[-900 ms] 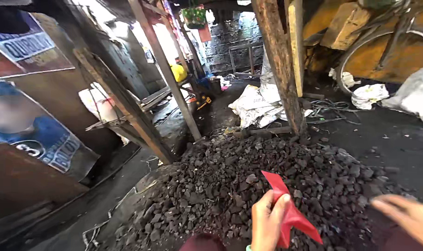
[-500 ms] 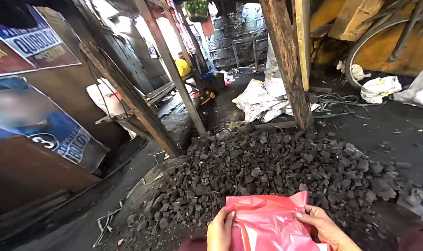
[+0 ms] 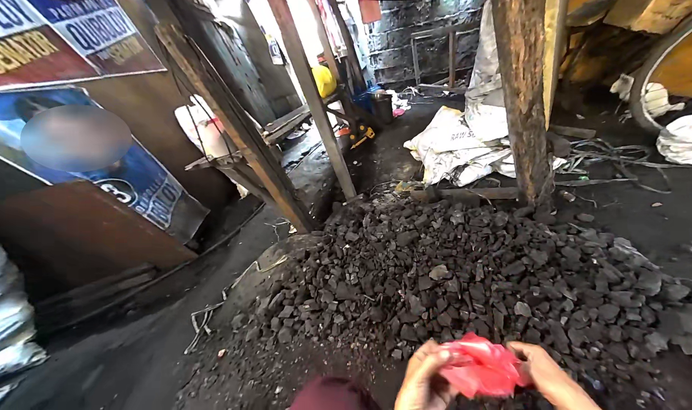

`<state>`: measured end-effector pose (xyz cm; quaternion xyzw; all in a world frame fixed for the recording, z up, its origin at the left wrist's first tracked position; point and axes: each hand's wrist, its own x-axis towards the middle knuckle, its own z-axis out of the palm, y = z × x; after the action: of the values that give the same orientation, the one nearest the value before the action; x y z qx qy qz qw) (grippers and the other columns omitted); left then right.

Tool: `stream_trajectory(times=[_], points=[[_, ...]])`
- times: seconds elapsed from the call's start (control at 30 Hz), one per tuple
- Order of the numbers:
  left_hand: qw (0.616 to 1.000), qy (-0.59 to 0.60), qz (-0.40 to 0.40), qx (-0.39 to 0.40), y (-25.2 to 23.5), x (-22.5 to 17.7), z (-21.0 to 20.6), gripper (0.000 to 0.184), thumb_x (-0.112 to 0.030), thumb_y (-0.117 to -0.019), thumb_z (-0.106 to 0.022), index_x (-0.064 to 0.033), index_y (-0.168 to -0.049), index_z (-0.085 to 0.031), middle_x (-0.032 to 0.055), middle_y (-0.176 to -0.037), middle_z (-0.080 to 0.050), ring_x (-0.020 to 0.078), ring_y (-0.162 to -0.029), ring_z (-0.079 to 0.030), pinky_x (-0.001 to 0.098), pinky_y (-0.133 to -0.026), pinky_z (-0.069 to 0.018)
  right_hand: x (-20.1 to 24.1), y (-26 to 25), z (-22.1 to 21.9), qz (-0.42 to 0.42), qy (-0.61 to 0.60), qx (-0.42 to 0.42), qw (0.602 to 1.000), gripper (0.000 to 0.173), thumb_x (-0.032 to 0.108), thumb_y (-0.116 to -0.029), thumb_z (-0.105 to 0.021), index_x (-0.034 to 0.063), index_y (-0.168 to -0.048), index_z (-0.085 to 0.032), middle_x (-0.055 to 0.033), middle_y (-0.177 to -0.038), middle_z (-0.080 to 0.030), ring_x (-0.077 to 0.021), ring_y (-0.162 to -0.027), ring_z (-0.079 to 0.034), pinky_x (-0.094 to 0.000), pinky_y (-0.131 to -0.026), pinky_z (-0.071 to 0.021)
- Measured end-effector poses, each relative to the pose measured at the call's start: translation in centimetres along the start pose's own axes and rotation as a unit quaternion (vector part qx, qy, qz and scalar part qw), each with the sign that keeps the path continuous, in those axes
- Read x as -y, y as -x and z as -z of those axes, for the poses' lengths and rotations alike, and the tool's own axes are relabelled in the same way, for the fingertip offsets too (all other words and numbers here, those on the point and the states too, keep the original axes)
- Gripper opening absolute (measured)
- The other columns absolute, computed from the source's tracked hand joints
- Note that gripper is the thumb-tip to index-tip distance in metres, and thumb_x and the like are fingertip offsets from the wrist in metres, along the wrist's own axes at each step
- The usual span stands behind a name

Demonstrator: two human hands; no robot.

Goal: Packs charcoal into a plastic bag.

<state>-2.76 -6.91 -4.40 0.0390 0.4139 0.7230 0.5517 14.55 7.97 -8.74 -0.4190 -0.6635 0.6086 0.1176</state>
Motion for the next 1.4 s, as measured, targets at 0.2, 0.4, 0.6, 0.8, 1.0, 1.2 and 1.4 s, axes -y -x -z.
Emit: stream_trajectory(times=[0.2, 0.4, 0.6, 0.8, 1.0, 1.2, 1.4], points=[[0.990, -0.070, -0.117, -0.028, -3.6, -1.8, 2.0, 0.016, -0.003, -0.0969, -0.045, -0.0091, -0.106, -0.057, -0.0003, -0.083, -0.070, 0.0086, -0.071, -0.068, 0.0272, -0.064, -0.0590, -0.3, -2.9, 1.4, 0.041, 0.079, 0.061, 0.994, 0.071, 0.016, -0.0778, -0.086, -0.0028, -0.139, -0.054, -0.0275, -0.132, -0.060, -0.0411, -0.117, -0.062, -0.0574, -0.098, -0.0520], [0.737, -0.671, 0.052, 0.061, -8.4, -2.7, 2.1, 0.023, -0.002, -0.0889, -0.070, -0.0025, -0.111, -0.077, 0.0300, -0.124, -0.061, 0.0414, -0.112, -0.060, 0.0546, -0.096, -0.0499, 0.9, -10.5, 0.9, 0.101, 0.010, 0.114, 0.988, 0.015, 0.008, -0.0960, -0.062, -0.0023, -0.099, -0.073, -0.0053, -0.087, -0.071, -0.0097, -0.080, -0.067, -0.0321, -0.079, -0.0567], [0.783, -0.514, -0.065, -0.344, -16.6, -2.7, 9.0, 0.054, -0.013, -0.0882, -0.078, 0.0093, -0.133, -0.058, 0.0338, -0.149, -0.041, 0.0477, -0.134, -0.047, 0.0544, -0.109, -0.0437, 3.3, -21.7, 0.0, 0.044, -0.094, 0.065, 0.993, 0.043, 0.021, -0.0991, -0.061, 0.0032, -0.138, -0.054, -0.0136, -0.130, -0.064, -0.0252, -0.114, -0.066, -0.0429, -0.095, -0.0558], [0.813, -0.489, 0.095, -0.302, -21.6, 0.7, 9.9, 0.067, -0.046, -0.1070, -0.048, -0.0010, -0.155, -0.037, 0.0300, -0.154, -0.042, 0.0483, -0.146, -0.034, 0.0712, -0.114, -0.0252, 1.2, -28.0, -4.1, 0.035, 0.417, 0.090, 0.904, 0.064, 0.041, -0.1044, -0.056, 0.0219, -0.162, -0.034, -0.0112, -0.172, -0.017, -0.0393, -0.158, -0.008, -0.0763, -0.118, -0.0039], [0.705, -0.586, 0.162, -0.365, -23.1, 4.9, 6.8, 0.066, -0.059, -0.1014, -0.051, -0.0048, -0.137, -0.063, 0.0212, -0.166, -0.025, 0.0468, -0.152, -0.020, 0.0745, -0.109, -0.0266, -1.9, -25.2, -3.4, 0.046, 0.457, 0.086, 0.884, 0.060, 0.047, -0.1030, -0.054, 0.0323, -0.159, -0.040, -0.0153, -0.164, -0.036, -0.0436, -0.153, -0.024, -0.0689, -0.118, -0.0220], [0.763, -0.559, 0.134, -0.296, -19.9, 8.9, 5.0, 0.063, -0.053, -0.1027, -0.052, -0.0006, -0.134, -0.064, 0.0288, -0.159, -0.035, 0.0534, -0.145, -0.031, 0.0759, -0.106, -0.0280, -5.4, -22.1, -2.3, -0.004, 0.395, 0.129, 0.909, 0.070, 0.058, -0.0964, -0.059, 0.0247, -0.156, -0.045, -0.0146, -0.166, -0.031, -0.0463, -0.148, -0.034, -0.0652, -0.113, -0.0361], [0.819, -0.485, 0.121, -0.283, -16.7, 13.0, 3.8, 0.067, -0.052, -0.1056, -0.045, 0.0066, -0.134, -0.061, 0.0344, -0.138, -0.055, 0.0536, -0.136, -0.044, 0.0752, -0.109, -0.0256, -9.0, -16.6, -1.6, -0.016, 0.298, 0.055, 0.953, 0.070, 0.065, -0.0933, -0.057, 0.0235, -0.149, -0.055, -0.0165, -0.166, -0.031, -0.0451, -0.142, -0.044, -0.0624, -0.109, -0.0425]])
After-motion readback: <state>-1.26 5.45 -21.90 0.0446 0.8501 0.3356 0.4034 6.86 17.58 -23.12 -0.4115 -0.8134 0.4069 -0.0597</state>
